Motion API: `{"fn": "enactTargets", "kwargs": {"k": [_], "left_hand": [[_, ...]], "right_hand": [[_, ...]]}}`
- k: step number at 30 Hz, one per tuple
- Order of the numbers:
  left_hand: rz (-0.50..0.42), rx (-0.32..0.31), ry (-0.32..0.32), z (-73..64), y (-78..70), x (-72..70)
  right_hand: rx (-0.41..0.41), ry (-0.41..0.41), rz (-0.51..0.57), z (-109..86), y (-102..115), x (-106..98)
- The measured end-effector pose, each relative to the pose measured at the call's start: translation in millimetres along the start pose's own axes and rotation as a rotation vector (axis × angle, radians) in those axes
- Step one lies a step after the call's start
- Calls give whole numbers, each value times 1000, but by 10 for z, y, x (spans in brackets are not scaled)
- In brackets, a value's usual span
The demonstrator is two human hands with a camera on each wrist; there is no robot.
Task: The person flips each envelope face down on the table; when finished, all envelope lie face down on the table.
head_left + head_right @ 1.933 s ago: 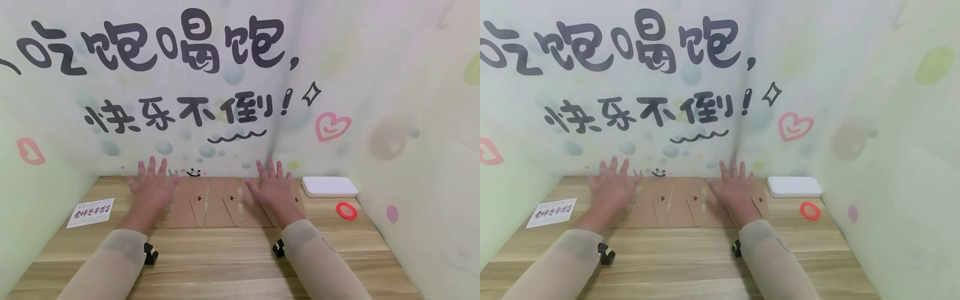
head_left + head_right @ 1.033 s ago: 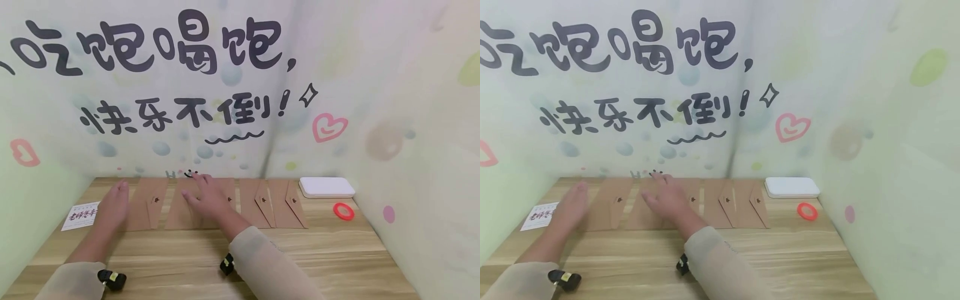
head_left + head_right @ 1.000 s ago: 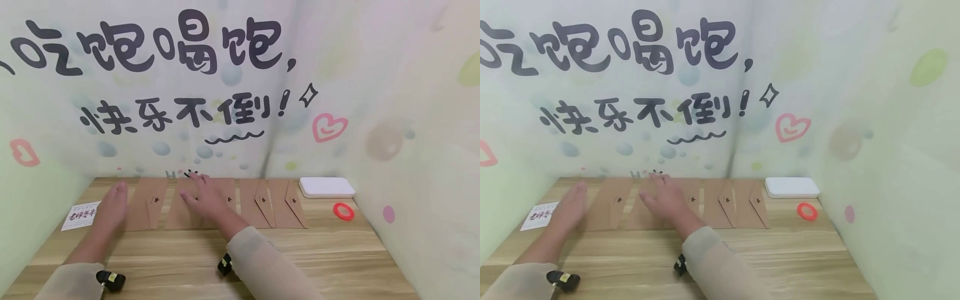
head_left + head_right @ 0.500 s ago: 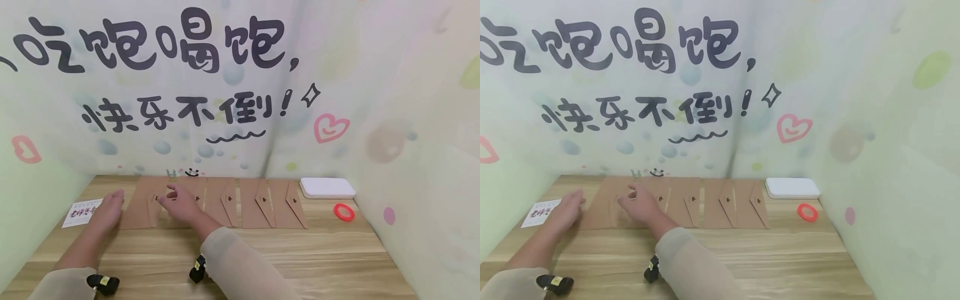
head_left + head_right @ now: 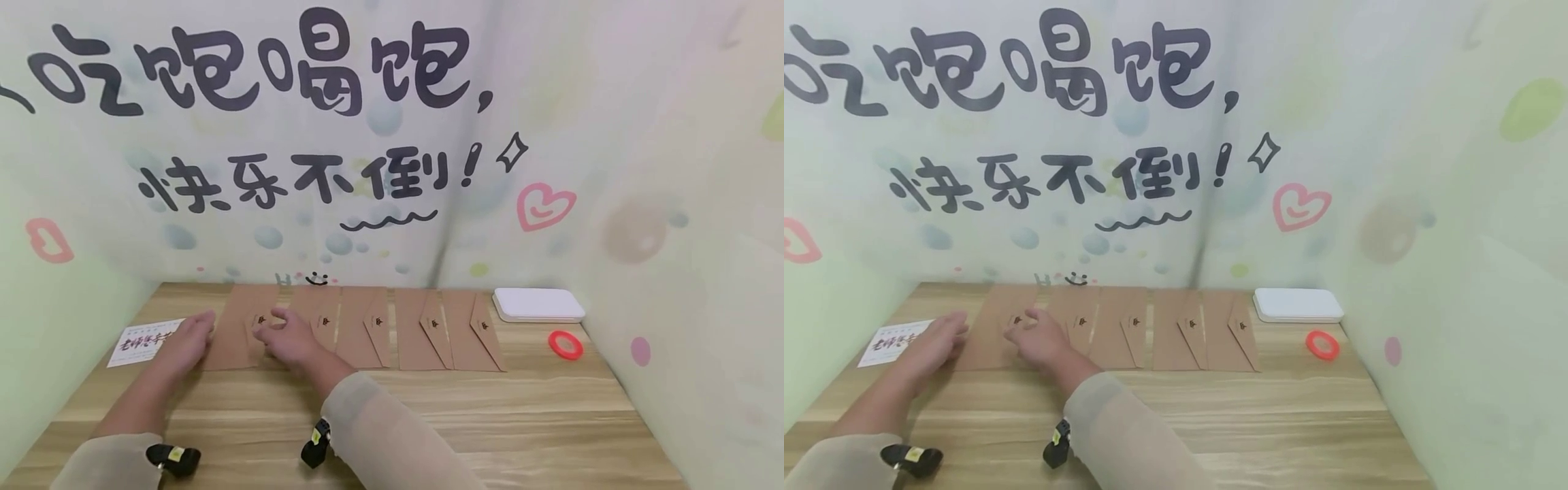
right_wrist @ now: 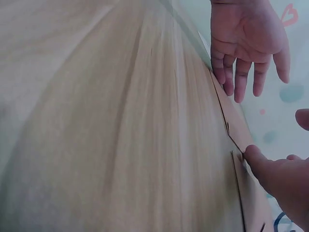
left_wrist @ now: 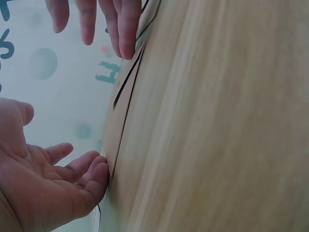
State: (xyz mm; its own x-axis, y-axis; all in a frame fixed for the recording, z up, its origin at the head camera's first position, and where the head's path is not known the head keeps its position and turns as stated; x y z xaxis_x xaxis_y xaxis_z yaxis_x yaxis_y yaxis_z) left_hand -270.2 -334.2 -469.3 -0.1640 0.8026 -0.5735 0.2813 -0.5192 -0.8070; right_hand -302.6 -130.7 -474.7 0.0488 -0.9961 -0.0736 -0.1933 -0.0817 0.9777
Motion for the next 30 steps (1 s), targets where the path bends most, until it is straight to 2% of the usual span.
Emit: {"fn": "enactTargets", "kwargs": {"k": [6, 10, 15, 20, 22, 26, 30], "left_hand": [[28, -5, -9, -25, -31, 29], [60, 28, -11, -32, -76, 68], [98, 78, 5, -12, -138, 165], [110, 105, 56, -31, -184, 256], [116, 109, 70, -52, -200, 280], [108, 106, 82, -80, -240, 324], [85, 89, 88, -93, -281, 355]], "right_hand": [[48, -33, 148, 95, -98, -49], [62, -17, 200, 143, -148, -94], [27, 5, 188, 171, -129, -142], [-34, 81, 155, 154, -105, -84], [-38, 101, 149, 135, -112, -53], [-19, 76, 164, 89, -110, -39], [-15, 85, 194, 34, -76, -28]]}}
Point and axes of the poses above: each hand's wrist, its own z-axis towards the middle knuckle, its own x-axis out of the palm, y = z × x, the point moved 5 cm from there along z, towards the middle knuckle, and after that the axes turned 15 degrees about -y, right-handed, at the moved point
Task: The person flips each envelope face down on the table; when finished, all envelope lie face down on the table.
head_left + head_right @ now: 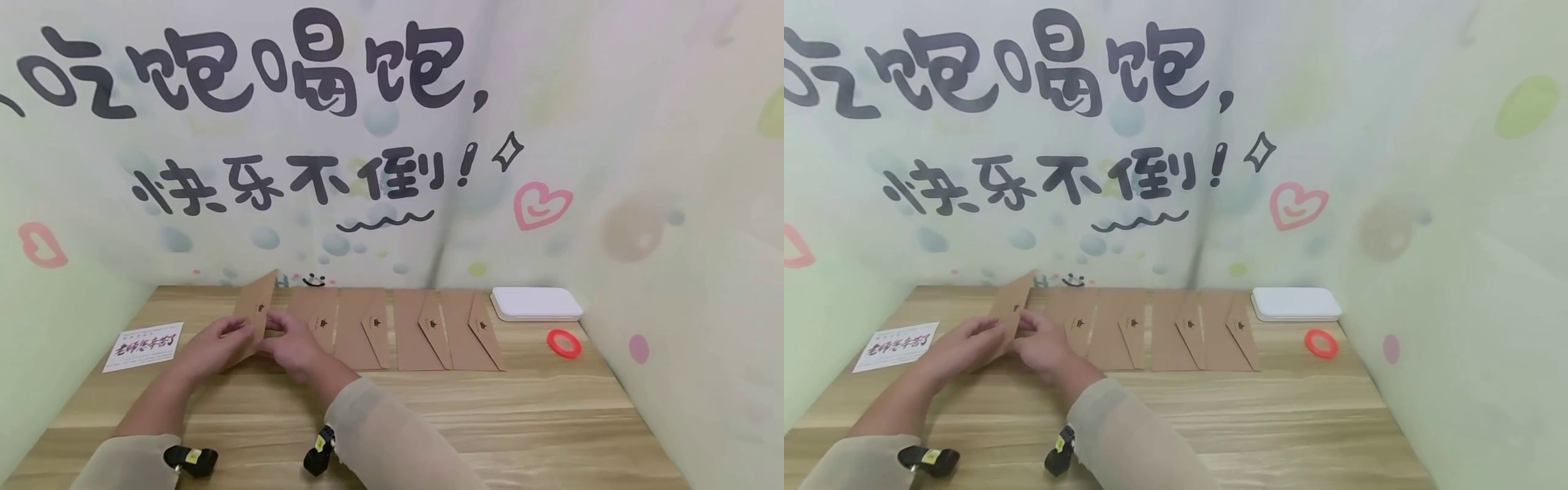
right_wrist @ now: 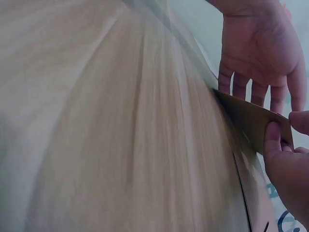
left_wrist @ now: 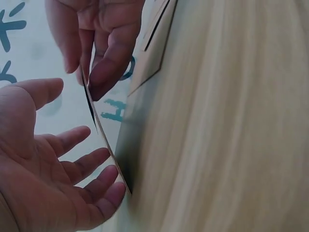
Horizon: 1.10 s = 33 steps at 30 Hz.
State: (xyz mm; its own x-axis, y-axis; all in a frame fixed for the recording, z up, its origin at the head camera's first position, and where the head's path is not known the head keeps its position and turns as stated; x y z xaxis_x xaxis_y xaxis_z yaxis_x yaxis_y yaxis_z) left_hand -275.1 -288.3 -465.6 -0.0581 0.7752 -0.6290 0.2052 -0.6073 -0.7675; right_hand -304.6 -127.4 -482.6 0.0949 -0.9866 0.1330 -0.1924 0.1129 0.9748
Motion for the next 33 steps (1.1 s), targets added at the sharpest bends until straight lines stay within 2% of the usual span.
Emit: {"fn": "enactTargets", "kwargs": {"k": [4, 9, 13, 19, 24, 33], "left_hand": [[-33, 1, 3, -20, -64, 1], [-63, 36, 2, -43, -139, -2], [-91, 27, 7, -56, -157, -3], [-208, 9, 5, -60, -175, -10], [-284, 24, -45, -72, -220, -45], [-280, 17, -188, -78, -228, -178]], "right_hand": [[-3, 20, 19, -62, 48, 41], [-10, 70, 45, -137, 120, 96], [7, 102, 60, -174, 150, 111], [48, 155, 97, -204, 156, 123], [49, 206, 82, -210, 145, 145], [119, 245, 42, -157, 69, 167]]}}
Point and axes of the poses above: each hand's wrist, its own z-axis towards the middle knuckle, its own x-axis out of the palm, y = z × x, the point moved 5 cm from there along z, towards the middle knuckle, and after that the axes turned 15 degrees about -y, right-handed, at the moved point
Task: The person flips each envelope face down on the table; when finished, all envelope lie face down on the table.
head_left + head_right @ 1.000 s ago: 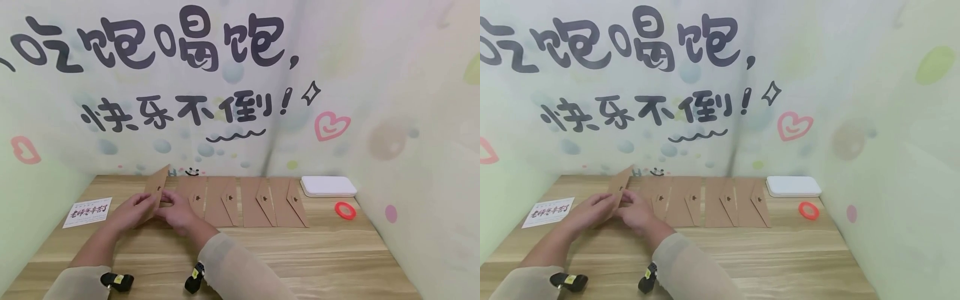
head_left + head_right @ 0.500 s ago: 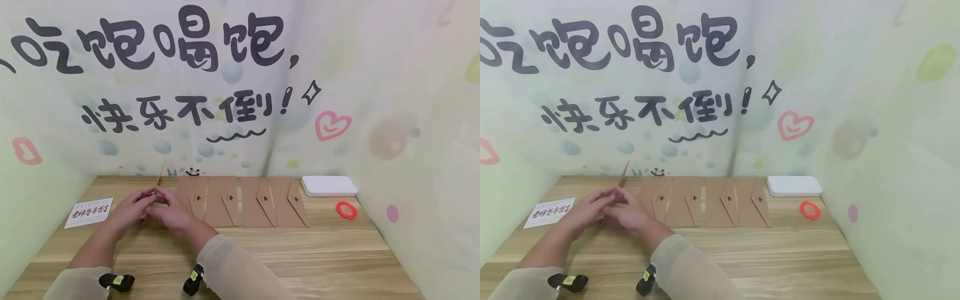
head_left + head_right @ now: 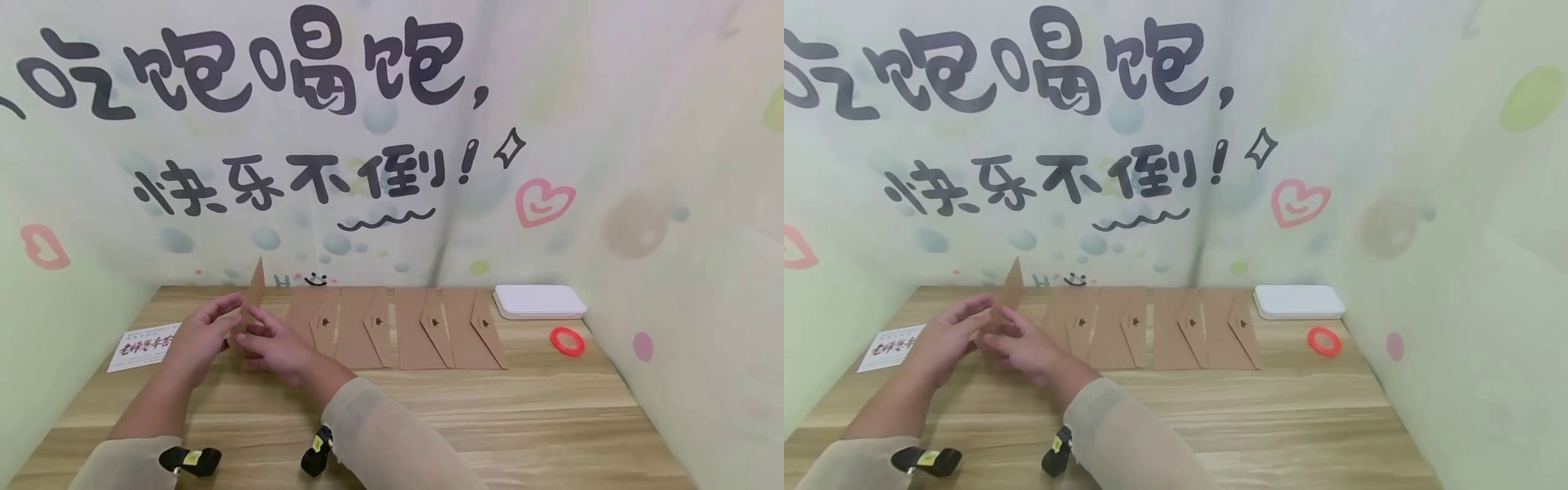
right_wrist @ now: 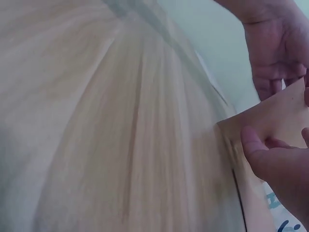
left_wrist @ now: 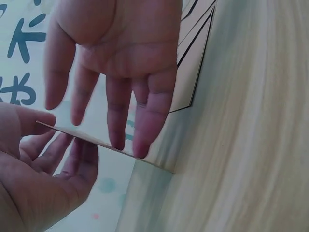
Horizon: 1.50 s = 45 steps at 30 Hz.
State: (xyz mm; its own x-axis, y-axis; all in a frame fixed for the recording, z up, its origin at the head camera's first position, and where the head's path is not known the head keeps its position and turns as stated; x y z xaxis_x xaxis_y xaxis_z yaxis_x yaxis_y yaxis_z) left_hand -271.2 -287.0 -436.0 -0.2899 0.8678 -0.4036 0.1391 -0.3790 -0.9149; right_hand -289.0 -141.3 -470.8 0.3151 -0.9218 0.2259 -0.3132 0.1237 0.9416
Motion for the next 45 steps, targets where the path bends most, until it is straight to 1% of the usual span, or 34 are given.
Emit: {"fn": "enactTargets", "kwargs": {"k": [6, 9, 11, 14, 16, 19, 22, 25, 28, 32, 34, 36, 40, 45], "left_hand": [[-54, -2, -101, 41, 56, -109], [-86, -9, -121, 61, 106, -165], [-76, -19, -141, 76, 152, -199], [9, -44, -180, 94, 250, -259], [75, -73, -198, 105, 323, -290], [155, -102, -191, 126, 419, -315], [203, -112, -165, 149, 478, -312], [236, -117, -131, 163, 504, -296], [271, -120, -108, 166, 497, -273], [285, -141, -107, 170, 480, -237], [277, -149, -108, 169, 470, -209], [262, -155, -122, 155, 459, -167], [224, -137, -143, 110, 386, -33], [121, -119, -107, 36, 261, 183]], "right_hand": [[49, -7, -27, 60, -86, -45], [39, -14, -23, 80, -111, -70], [25, -26, -14, 92, -117, -87], [22, -49, -5, 106, -128, -120], [31, -60, -4, 107, -131, -139], [39, -68, -18, 96, -121, -169], [47, -75, -25, 78, -92, -197], [50, -80, -19, 72, -60, -219], [52, -78, -10, 88, -44, -236], [62, -78, -7, 120, -58, -260], [65, -79, -12, 117, -62, -276], [50, -76, -36, 98, -40, -304], [-20, -75, -89, 36, 45, -425], [-100, -100, -126, -62, 165, -659]]}}
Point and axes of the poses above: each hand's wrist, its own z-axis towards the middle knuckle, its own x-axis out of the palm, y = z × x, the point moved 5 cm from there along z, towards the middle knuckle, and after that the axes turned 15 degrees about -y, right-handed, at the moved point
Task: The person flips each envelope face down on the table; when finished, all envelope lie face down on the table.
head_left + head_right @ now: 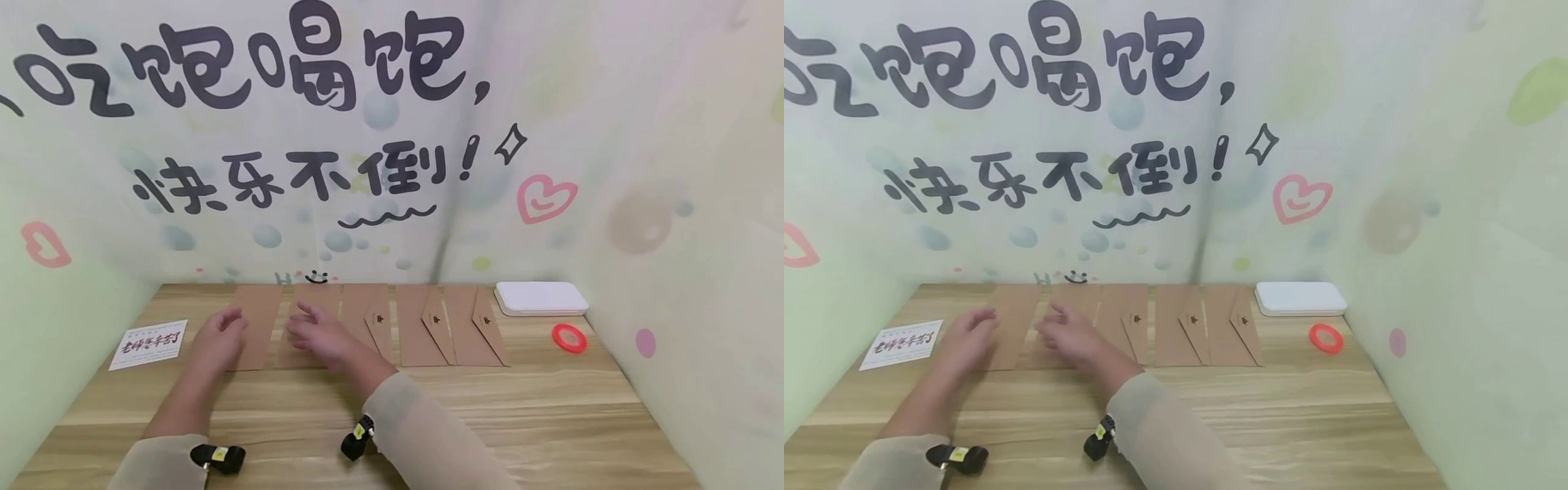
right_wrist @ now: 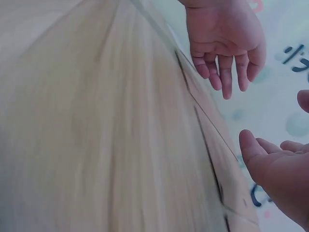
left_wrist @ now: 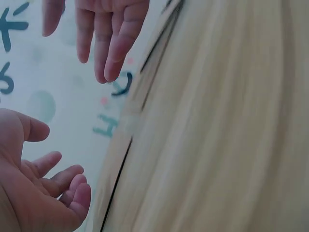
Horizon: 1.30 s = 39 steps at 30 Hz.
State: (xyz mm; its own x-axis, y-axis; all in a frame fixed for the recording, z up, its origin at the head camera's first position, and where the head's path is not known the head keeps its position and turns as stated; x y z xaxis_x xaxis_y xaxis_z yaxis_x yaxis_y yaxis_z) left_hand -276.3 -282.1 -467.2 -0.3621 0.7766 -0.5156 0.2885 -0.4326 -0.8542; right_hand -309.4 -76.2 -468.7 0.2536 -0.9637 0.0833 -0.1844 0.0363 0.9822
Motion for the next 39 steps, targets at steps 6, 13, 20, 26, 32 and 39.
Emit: {"fn": "enactTargets", "kwargs": {"k": [6, 13, 20, 26, 32, 39], "left_hand": [[-121, 11, 44, -85, -137, 228], [-184, -6, 72, -132, -229, 450], [-203, -9, 117, -185, -255, 553], [-193, -4, 142, -230, -227, 579], [-197, -8, 141, -247, -236, 578], [-204, -11, 161, -259, -241, 582]], "right_hand": [[-44, -50, -84, -99, 61, -332], [-31, -102, -40, -131, 28, -610], [2, -115, 7, -103, -58, -714], [6, -111, 46, -94, -77, -704], [3, -118, 48, -96, -75, -714], [5, -109, 87, -61, -112, -737]]}}
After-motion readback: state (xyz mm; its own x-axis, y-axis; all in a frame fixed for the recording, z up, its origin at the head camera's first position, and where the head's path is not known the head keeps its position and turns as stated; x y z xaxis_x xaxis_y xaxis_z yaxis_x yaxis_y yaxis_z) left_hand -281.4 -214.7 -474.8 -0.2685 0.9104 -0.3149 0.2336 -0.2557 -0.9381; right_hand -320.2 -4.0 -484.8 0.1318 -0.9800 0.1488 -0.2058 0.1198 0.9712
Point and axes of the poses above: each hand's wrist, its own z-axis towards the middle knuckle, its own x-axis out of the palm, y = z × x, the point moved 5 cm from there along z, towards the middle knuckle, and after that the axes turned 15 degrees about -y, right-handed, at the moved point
